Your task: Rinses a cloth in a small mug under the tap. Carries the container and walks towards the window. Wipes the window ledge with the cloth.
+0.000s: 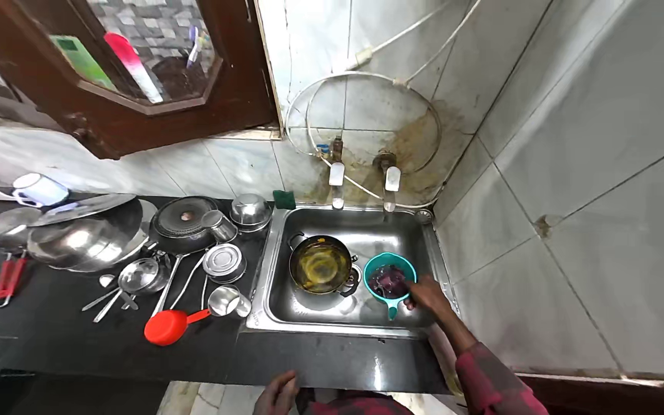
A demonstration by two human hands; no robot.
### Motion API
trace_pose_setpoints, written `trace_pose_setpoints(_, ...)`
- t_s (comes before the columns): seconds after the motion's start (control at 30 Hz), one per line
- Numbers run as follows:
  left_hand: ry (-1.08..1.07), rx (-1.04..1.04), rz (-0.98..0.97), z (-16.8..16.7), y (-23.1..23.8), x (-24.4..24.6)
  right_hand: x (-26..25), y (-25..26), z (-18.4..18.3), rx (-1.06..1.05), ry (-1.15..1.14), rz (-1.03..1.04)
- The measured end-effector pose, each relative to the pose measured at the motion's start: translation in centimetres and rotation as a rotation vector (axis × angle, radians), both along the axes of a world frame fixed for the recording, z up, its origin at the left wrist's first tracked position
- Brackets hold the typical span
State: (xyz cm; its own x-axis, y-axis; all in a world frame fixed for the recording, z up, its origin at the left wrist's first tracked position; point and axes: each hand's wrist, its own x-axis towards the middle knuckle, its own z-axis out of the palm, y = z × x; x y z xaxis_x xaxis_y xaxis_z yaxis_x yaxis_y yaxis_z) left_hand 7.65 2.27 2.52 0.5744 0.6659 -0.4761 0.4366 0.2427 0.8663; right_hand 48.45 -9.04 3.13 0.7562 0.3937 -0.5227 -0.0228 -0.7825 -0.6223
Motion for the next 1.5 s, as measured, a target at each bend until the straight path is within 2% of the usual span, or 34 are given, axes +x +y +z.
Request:
trace_pose_setpoints(0.13,-0.072,-0.118,-0.172,2.2,0.4,8.9,-3.6,0.3,3.4,0.139,0.064,-0.061)
trace_pose_setpoints(0.2,-0.067,-0.175,-0.192,3.2,0.0,12.6,-5.2,0.5,5.0,0.170,0.080,-0.080)
trace_pose_setpoints(0.3,-0.041,-0.203,-0.154,4.6,-0.7,16.2,-7.2,0.5,6.2,0.205,0.082,-0.083)
trace_pose_setpoints(0.4,0.005,-0.144,-0.189,5.0,-1.1,18.1,-8.3,0.3,6.1,0.262,0.099,-0.098)
trace_pose_setpoints(0.5,0.034,-0.072,-0.166,5.0,-1.5,18.9,-9.2,0.6,5.1,0.269,0.090,-0.091)
trace_pose_setpoints(0.6,0.025,-0.070,-0.034,4.7,-1.2,19.0,-10.2,1.5,4.8,0.253,0.086,-0.082)
trace_pose_setpoints(0.7,-0.007,-0.077,0.072,4.7,0.2,19.1,-9.8,2.6,5.3,0.189,0.062,0.069)
trace_pose_setpoints(0.77,0.001,-0.067,0.076,5.0,2.0,18.9,-8.4,3.5,7.2,0.047,-0.036,0.179)
trace_pose_setpoints(0.83,0.021,-0.031,0.024,5.3,4.2,18.6,-6.7,5.0,10.4,0.011,-0.289,0.215)
trace_pose_setpoints(0.9,0.043,0.004,-0.031,5.8,6.3,18.6,-4.4,7.5,13.4,0.084,-0.550,0.256)
trace_pose_setpoints(1.0,0.037,0.011,-0.052,6.0,8.5,18.8,-2.4,13.3,17.6,0.222,-0.731,0.296)
trace_pose_setpoints(1.1,0.010,-0.032,-0.040,5.9,10.0,19.3,-0.8,19.9,18.8,0.146,-0.743,0.303)
trace_pose_setpoints(1.2,0.014,-0.026,-0.066,6.0,11.7,19.5,-0.7,23.9,19.1,-0.003,-0.687,0.296)
trace_pose_setpoints(1.37,0.019,-0.010,-0.101,5.4,14.2,20.1,-0.9,25.1,18.6,-0.007,-0.671,0.255)
trace_pose_setpoints(1.5,0.012,-0.007,-0.133,4.8,15.7,21.1,1.2,23.9,18.1,0.035,-0.704,0.351)
